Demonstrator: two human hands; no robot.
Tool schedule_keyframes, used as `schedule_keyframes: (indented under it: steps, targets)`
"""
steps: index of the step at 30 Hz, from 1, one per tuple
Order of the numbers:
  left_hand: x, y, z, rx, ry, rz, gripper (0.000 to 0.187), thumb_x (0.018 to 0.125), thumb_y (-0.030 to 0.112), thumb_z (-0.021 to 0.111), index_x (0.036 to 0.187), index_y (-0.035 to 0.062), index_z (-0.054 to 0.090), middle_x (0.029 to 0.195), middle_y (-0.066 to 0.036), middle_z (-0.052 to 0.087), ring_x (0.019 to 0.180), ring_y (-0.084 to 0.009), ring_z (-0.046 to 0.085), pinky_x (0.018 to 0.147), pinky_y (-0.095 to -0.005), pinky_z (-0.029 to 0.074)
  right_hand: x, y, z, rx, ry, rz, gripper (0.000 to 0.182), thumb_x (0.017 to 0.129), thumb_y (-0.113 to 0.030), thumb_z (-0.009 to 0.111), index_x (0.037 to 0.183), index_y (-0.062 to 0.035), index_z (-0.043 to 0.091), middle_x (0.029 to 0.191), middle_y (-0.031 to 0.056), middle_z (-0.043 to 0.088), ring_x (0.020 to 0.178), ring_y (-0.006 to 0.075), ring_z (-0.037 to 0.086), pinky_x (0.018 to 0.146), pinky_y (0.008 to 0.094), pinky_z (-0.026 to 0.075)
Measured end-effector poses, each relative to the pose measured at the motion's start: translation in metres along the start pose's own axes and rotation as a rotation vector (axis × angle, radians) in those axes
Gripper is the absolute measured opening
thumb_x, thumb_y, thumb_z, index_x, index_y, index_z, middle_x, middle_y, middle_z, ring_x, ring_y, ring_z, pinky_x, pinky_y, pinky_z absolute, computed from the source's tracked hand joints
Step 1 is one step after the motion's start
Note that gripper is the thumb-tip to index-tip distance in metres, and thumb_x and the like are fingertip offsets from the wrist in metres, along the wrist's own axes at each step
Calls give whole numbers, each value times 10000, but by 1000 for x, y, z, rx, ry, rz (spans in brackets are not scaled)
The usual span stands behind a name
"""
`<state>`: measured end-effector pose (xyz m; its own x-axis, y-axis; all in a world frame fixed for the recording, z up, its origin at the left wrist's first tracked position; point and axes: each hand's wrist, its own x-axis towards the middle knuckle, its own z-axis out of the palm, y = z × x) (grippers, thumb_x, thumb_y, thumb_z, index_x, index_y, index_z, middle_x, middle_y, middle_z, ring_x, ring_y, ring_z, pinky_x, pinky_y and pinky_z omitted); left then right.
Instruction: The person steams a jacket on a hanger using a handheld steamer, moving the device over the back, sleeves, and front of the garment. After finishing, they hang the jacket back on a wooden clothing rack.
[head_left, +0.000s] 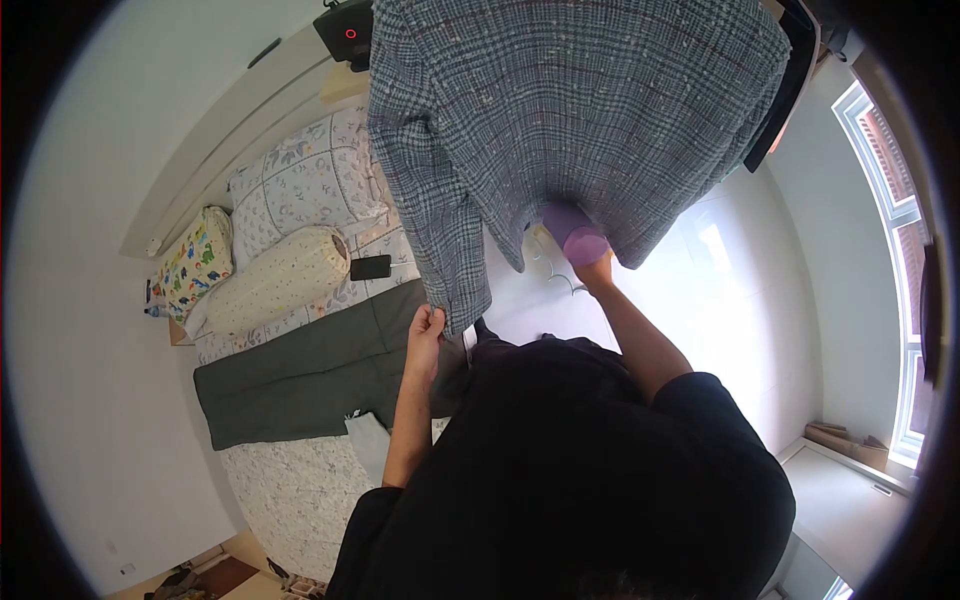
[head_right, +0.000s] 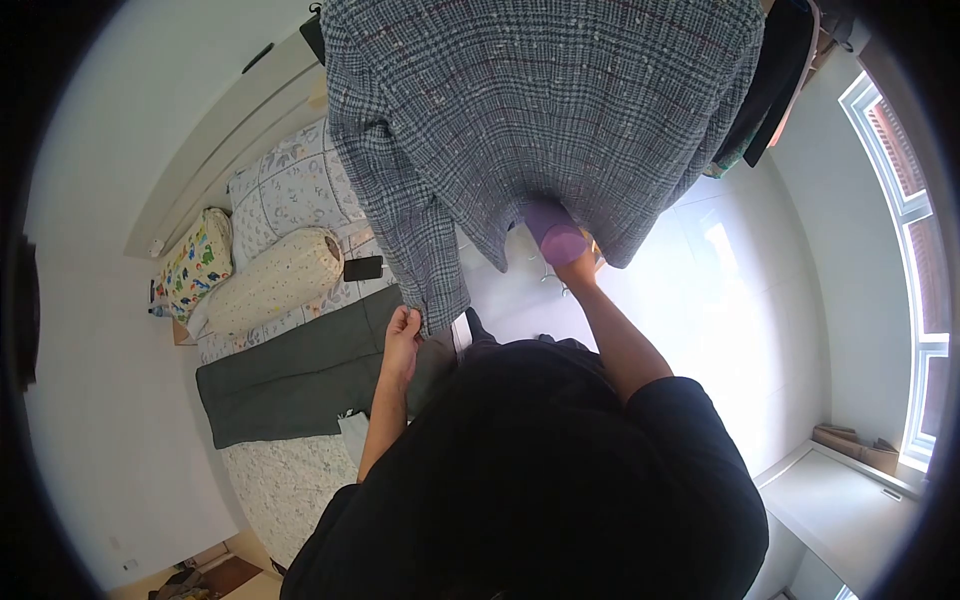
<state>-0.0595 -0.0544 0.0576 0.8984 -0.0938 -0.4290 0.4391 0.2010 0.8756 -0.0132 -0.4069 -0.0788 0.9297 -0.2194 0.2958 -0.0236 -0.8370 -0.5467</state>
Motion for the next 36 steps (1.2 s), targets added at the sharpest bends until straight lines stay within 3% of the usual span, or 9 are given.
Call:
schedule_keyframes:
  steps: [4,11,14,18,20,24,26,31,36]
  targets:
    - [5,-5,-4,16,-27,9,115,969,196,508,968,93,560,833,71,549,719,-25,463,643,-199,353,-6,-12,-31,114,-91,238,357,856,-286,555,1116,-47,597,1148,160,601,1097,311,556,912,399,449]
    - [11,-5,0,20,-41,15,87,964,188,519,945,119,568,783,92,511,665,-12,407,588,-188,298,-6,-8,-34,120,-74,254,353,855,-246,560,1142,-42,587,1152,154,601,1112,326,542,922,410,438]
    - [14,-8,-3,11,-44,31,90,963,197,521,945,122,569,763,102,497,640,-8,385,567,-187,284,3,-17,-52,-76,-153,91,347,850,-220,569,1155,-54,586,1147,154,600,1108,324,542,935,429,424]
    - [14,-5,-5,47,-25,16,95,960,213,526,933,130,566,741,113,482,610,-2,359,539,-186,266,26,-27,-76,-222,121,-239,348,841,-213,598,1154,-62,583,1130,144,598,1081,323,545,918,441,417]
    - [19,-9,-12,82,-58,-19,103,974,200,495,913,126,533,851,88,536,773,-23,503,678,-203,407,43,-38,-95,-305,199,-309,335,844,-210,603,1145,-63,585,1116,138,600,1068,321,547,904,438,421]
    - [24,-18,-13,47,-73,13,96,971,206,501,933,128,542,859,91,542,767,-20,507,663,-189,400,92,-113,-181,251,269,-133,169,868,-210,602,866,-41,595,776,54,583,703,189,549,622,337,433]
    - [22,-16,-6,51,-27,19,100,955,220,533,894,144,553,709,113,452,589,-1,347,517,-183,255,105,-145,-218,521,346,-53,118,837,-149,643,810,-43,598,662,34,544,595,131,521,537,285,409]
    - [22,-14,-1,28,-12,25,126,949,217,547,850,141,529,685,108,411,577,-10,337,516,-188,262,126,-144,-249,259,497,-315,89,828,-114,667,838,-44,613,659,28,557,564,116,527,520,267,406]
    - [19,-5,-2,79,13,43,92,928,210,586,895,134,544,693,110,430,589,-8,359,526,-187,271,115,-188,-317,813,551,-8,138,806,-88,691,907,-29,618,687,32,578,543,123,530,503,268,404]
